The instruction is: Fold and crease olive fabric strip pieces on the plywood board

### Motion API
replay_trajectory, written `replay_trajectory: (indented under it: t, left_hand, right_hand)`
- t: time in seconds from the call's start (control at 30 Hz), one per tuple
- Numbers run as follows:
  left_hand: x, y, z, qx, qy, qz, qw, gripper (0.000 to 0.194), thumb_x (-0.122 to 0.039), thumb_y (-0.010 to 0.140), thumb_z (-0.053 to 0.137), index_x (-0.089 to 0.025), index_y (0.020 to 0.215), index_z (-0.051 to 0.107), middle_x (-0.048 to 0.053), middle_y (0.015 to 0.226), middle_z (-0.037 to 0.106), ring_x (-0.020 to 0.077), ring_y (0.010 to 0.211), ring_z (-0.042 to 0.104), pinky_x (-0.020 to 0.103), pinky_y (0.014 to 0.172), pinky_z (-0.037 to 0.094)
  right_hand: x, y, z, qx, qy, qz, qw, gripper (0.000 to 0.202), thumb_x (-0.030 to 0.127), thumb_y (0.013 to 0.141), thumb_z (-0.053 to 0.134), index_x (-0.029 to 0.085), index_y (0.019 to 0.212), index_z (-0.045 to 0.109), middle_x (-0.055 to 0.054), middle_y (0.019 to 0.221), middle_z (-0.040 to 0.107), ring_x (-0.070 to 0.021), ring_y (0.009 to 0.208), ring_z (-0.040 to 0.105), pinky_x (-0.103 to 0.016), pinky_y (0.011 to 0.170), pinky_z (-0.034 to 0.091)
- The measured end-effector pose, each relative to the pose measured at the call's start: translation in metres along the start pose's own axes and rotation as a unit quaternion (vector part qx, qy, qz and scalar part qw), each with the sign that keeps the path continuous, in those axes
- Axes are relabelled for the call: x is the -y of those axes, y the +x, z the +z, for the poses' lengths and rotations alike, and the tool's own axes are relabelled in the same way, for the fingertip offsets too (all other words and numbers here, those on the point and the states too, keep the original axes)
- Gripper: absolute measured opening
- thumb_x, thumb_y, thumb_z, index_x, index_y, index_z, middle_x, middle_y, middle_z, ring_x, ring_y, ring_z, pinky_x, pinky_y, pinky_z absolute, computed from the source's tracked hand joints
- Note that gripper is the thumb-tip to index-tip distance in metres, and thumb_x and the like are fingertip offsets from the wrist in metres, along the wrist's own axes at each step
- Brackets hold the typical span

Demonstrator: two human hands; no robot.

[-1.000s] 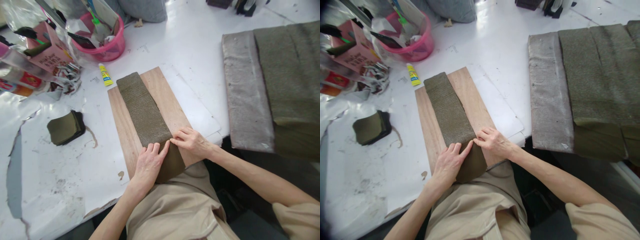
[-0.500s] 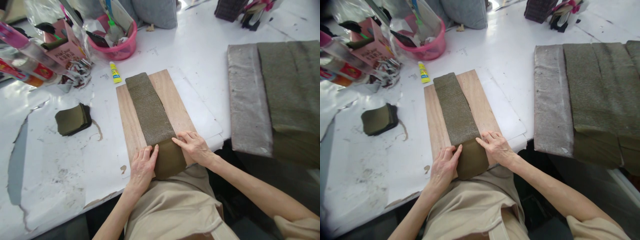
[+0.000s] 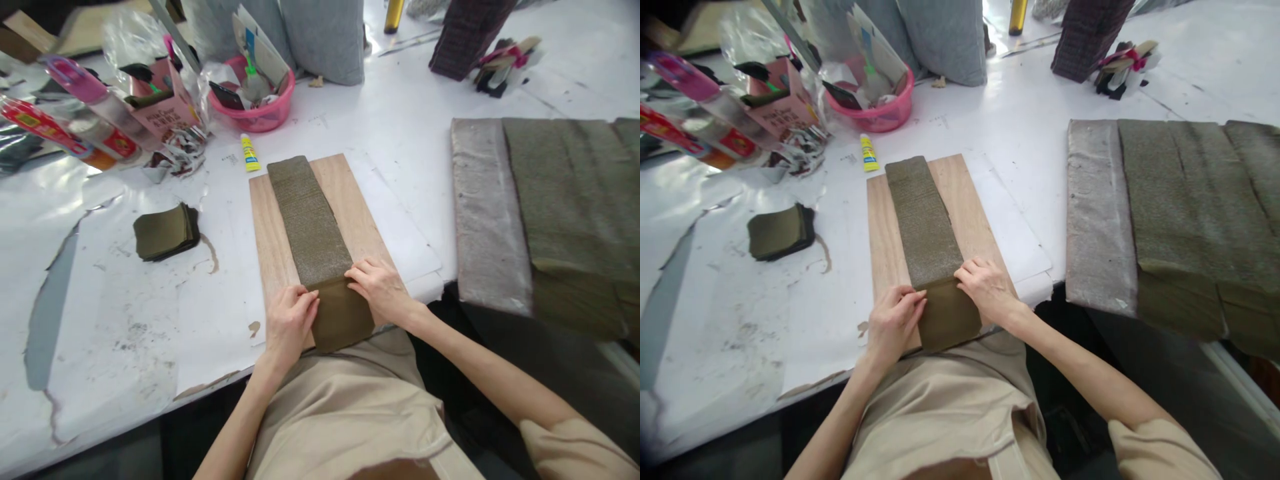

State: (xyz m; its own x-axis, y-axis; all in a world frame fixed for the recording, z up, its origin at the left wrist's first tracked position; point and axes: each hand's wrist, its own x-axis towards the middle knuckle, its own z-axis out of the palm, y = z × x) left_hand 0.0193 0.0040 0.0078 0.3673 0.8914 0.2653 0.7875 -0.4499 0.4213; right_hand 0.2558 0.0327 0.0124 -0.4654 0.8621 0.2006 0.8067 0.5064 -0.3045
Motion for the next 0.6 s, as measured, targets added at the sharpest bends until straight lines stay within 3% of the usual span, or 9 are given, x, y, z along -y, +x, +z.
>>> replay_trajectory:
  t: [0.23, 0.43, 0.6]
  left_hand:
    - [-0.009, 0.019, 0.015, 0.031, 0.047, 0.035, 0.998, 0.02, -0.023, 0.093, 0.055, -0.018, 0.111, 0.064, 0.008, 0.102, 0.059, 0.0222, 0.097, 0.054, 0.037, 0.085, 0.047]
    - [-0.017, 0.031, 0.017, 0.037, 0.043, 0.067, 0.996, 0.02, -0.026, 0.095, 0.054, -0.019, 0.111, 0.063, 0.007, 0.1, 0.062, 0.0214, 0.097, 0.053, 0.036, 0.083, 0.045]
    - [-0.013, 0.033, 0.009, 0.054, 0.018, 0.11, 0.992, 0.025, -0.027, 0.1, 0.043, -0.017, 0.094, 0.065, 0.003, 0.081, 0.063, 0.0174, 0.079, 0.055, 0.032, 0.071, 0.041]
  right_hand:
    - [-0.002, 0.021, -0.006, 0.097, 0.015, 0.03, 0.995, 0.01, 0.018, 0.083, 0.07, 0.018, 0.082, 0.06, -0.003, 0.084, 0.061, -0.0179, 0.083, 0.052, -0.028, 0.072, 0.038]
    - [0.002, 0.013, -0.014, 0.055, 0.14, 0.012, 0.989, 0.01, 0.016, 0.087, 0.062, 0.02, 0.079, 0.058, -0.001, 0.083, 0.061, -0.0161, 0.082, 0.054, -0.028, 0.072, 0.041]
    - [0.003, 0.005, -0.018, 0.053, 0.324, 0.098, 0.939, 0.011, 0.026, 0.091, 0.058, 0.021, 0.081, 0.06, 0.003, 0.074, 0.064, -0.013, 0.069, 0.059, -0.025, 0.063, 0.043]
